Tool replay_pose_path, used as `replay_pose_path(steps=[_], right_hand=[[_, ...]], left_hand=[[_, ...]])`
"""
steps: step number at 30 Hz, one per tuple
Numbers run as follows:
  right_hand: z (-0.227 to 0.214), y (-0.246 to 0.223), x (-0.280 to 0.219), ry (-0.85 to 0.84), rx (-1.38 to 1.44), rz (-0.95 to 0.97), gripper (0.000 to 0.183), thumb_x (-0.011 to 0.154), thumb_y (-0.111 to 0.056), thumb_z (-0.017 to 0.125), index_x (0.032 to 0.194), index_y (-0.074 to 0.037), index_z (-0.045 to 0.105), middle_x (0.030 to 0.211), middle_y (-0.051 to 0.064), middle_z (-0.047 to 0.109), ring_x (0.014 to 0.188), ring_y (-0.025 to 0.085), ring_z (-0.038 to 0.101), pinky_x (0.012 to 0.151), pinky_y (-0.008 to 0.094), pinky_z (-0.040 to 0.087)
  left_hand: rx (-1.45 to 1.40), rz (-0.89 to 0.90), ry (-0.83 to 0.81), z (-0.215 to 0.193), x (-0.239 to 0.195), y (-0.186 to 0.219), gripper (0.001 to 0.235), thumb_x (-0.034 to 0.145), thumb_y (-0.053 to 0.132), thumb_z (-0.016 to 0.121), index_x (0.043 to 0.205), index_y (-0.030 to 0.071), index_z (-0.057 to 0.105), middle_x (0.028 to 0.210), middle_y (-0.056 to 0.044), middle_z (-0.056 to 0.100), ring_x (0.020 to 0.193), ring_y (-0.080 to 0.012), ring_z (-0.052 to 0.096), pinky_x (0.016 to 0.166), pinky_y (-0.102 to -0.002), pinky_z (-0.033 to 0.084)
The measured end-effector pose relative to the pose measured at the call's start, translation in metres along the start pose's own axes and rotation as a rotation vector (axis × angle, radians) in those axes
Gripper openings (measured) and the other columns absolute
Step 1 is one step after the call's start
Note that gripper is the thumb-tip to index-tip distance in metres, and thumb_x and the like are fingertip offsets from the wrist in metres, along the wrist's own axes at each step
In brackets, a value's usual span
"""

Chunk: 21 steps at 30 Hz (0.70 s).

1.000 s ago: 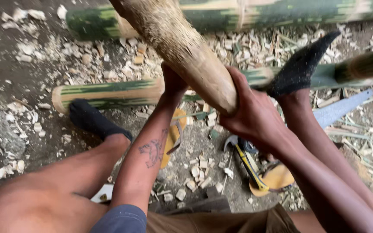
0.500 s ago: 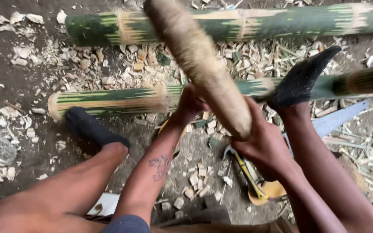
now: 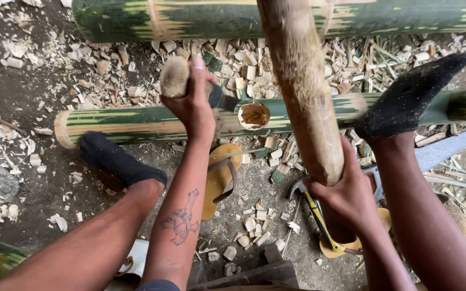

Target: The person uses a hand saw to cut a section of a bamboo pole, then switches to a chisel and wooden mallet to carve out the interior. The person repeatedly strikes the chisel to remove material from the bamboo, creating a hollowed section.

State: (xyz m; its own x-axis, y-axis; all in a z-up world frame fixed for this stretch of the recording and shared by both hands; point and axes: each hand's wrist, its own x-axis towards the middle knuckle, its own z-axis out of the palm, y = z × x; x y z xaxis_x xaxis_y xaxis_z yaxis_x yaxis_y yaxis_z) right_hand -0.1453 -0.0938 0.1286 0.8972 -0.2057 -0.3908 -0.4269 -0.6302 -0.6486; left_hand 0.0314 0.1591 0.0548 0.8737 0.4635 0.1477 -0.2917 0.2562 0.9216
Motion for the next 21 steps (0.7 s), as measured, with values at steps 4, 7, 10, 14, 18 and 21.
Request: replay_pose_path(steps=[4,7,10,14,18,21], right_hand=[[-0.019,-0.027,-0.004,0.056,0.027,-0.098,0.107,0.067,-0.026,0.085,0.157,-0.006,0.031,0.13,0.024,0.066,0.117,0.032,0.069,0.1,0.042,0.055],[-0.034,-0.049,-0.009,0.097,0.068,-0.219,0.104,0.07,-0.021,0.084,0.158,-0.002,0.031,0.135,0.023,0.064,0.124,0.03,0.065,0.103,0.041,0.053],[-0.04,-0.067,-0.017,0.118,0.078,-0.267,0.102,0.07,-0.019,0.084,0.157,-0.001,0.033,0.137,0.021,0.063,0.125,0.028,0.063,0.104,0.039,0.051],[-0.044,-0.076,-0.023,0.151,0.112,-0.239,0.102,0.072,-0.019,0.083,0.159,-0.002,0.032,0.136,0.02,0.065,0.126,0.026,0.063,0.104,0.038,0.05],[-0.048,-0.071,-0.031,0.155,0.112,-0.284,0.102,0.073,-0.019,0.083,0.159,-0.001,0.031,0.14,0.021,0.061,0.131,0.027,0.061,0.108,0.039,0.049],[-0.046,-0.072,-0.032,0.165,0.11,-0.328,0.101,0.074,-0.019,0.083,0.159,0.0,0.032,0.144,0.022,0.058,0.134,0.028,0.058,0.111,0.041,0.047]], left_hand=[[-0.014,-0.011,-0.082,0.008,-0.002,-0.008,0.016,0.093,0.014,0.073,0.102,0.004,0.064,0.082,-0.008,0.072,0.073,-0.0179,0.074,0.073,-0.035,0.065],[-0.054,0.027,-0.167,0.012,-0.007,-0.017,0.01,0.098,0.012,0.071,0.096,0.004,0.065,0.078,-0.006,0.07,0.069,-0.017,0.072,0.07,-0.035,0.062],[-0.026,0.082,-0.212,0.012,-0.013,-0.024,0.012,0.101,0.008,0.071,0.09,0.005,0.065,0.075,-0.005,0.068,0.068,-0.0162,0.067,0.068,-0.034,0.058],[-0.059,0.249,-0.182,0.008,-0.011,-0.018,0.019,0.102,0.005,0.069,0.083,0.005,0.068,0.072,-0.005,0.067,0.066,-0.0174,0.07,0.064,-0.036,0.061],[-0.175,0.128,-0.182,0.001,-0.018,-0.01,0.006,0.094,0.003,0.068,0.095,0.004,0.063,0.077,-0.005,0.065,0.071,-0.0154,0.067,0.073,-0.035,0.06],[-0.195,0.092,-0.168,0.005,-0.014,-0.008,0.005,0.093,0.002,0.067,0.093,0.003,0.063,0.075,-0.006,0.066,0.07,-0.0165,0.068,0.075,-0.036,0.061]])
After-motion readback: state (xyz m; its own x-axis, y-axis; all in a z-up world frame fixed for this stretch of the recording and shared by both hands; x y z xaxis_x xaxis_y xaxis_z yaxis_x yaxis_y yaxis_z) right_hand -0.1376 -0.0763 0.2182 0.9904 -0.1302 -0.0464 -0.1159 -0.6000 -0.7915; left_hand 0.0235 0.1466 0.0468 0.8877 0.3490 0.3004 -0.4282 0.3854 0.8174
